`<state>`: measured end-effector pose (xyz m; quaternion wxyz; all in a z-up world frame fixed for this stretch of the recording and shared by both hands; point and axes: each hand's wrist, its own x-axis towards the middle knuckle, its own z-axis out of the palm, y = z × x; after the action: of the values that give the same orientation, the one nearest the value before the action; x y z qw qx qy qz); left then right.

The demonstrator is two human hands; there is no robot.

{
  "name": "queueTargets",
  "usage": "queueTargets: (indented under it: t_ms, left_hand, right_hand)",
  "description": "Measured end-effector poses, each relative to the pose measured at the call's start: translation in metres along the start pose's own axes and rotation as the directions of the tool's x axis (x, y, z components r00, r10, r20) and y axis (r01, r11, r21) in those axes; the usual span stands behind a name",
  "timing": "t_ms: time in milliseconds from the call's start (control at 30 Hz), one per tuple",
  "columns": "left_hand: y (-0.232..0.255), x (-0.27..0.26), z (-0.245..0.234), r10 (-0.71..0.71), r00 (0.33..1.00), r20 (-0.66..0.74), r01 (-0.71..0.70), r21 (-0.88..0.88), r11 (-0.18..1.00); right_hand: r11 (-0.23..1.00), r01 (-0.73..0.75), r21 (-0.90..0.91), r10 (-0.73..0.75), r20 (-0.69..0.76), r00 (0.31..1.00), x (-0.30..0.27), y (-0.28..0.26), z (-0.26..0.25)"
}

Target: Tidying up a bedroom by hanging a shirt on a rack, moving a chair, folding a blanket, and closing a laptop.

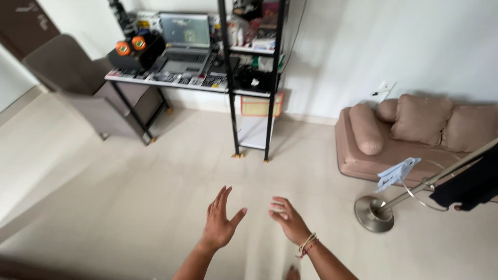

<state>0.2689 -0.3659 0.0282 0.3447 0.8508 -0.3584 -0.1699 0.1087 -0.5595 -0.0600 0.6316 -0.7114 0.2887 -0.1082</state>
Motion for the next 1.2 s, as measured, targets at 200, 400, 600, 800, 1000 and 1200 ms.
queueTargets:
  t_ms: [200, 400, 600, 800, 1000, 1200]
  left_hand:
    - [0.025, 0.121, 0.041, 0.084, 0.996, -0.027, -0.083, 0.058, 0.995]
    - [0.089, 0.254, 0.067, 0.062, 0.998, 0.019, -0.063, 0.047, 0.997]
    - [0.096, 0.338, 0.095, 0.119, 0.990, -0.071, -0.117, 0.040, 0.992]
    - [0.080, 0.390, 0.075, 0.020, 1.000, -0.014, -0.019, 0.039, 0.999]
    - [0.008, 0.446, 0.041, 0.052, 0.991, -0.122, -0.054, -0.015, 0.998]
    - [-0.095, 0.536, -0.020, 0.051, 0.994, -0.096, -0.051, -0.004, 0.999]
  right_hand:
    - [0.998, -0.057, 0.040, 0.058, -0.030, 0.998, 0.102, 0.003, -0.073]
    - [0.998, -0.004, 0.062, 0.009, -0.075, 0.997, 0.221, 0.000, -0.165]
    - [0.991, -0.039, 0.125, 0.040, -0.006, 0.999, 0.306, -0.004, -0.215]
    - [0.992, -0.114, 0.061, 0.112, 0.038, 0.993, 0.365, -0.031, -0.196]
    - [0.996, -0.086, 0.029, 0.082, 0.117, 0.990, 0.443, -0.053, -0.147]
    - [0.994, -0.007, 0.113, -0.005, 0.105, 0.994, 0.567, -0.065, -0.047]
